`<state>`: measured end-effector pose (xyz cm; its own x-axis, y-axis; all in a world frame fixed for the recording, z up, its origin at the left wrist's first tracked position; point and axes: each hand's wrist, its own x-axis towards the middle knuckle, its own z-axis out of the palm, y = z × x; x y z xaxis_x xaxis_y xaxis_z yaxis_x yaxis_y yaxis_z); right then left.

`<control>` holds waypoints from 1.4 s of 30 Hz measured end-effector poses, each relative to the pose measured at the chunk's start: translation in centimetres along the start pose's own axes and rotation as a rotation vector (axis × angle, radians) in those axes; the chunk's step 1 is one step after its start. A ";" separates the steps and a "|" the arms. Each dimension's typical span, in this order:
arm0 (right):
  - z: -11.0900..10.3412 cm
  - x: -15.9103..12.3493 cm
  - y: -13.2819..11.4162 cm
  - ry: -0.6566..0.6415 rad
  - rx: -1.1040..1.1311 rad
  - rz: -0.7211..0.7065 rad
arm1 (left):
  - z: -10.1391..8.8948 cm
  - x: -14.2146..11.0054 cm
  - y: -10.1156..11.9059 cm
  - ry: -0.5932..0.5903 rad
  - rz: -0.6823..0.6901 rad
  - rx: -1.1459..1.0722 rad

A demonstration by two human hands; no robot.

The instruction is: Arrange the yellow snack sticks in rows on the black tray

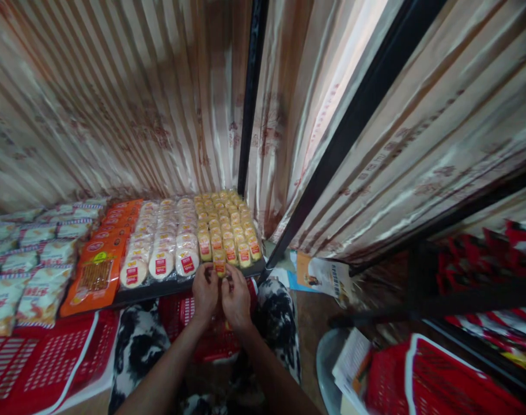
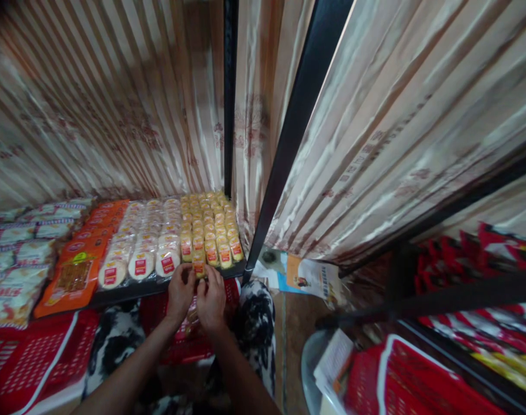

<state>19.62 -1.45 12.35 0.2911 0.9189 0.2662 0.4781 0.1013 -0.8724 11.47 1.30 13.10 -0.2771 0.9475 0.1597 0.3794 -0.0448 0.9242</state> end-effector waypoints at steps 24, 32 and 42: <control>1.0 1.1 1.0 -0.031 -0.067 -0.153 | 1.6 1.9 -2.4 -0.002 -0.020 0.062; 1.0 1.0 1.4 0.018 -0.115 -0.280 | 1.6 1.8 -2.3 0.010 -0.001 0.073; -0.4 0.9 1.7 0.040 -0.207 -0.383 | 1.7 1.4 -2.4 0.044 0.088 0.141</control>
<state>21.00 -0.64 11.26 0.0908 0.8141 0.5736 0.7126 0.3493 -0.6085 11.63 3.32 10.50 -0.2746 0.9269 0.2558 0.5232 -0.0792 0.8485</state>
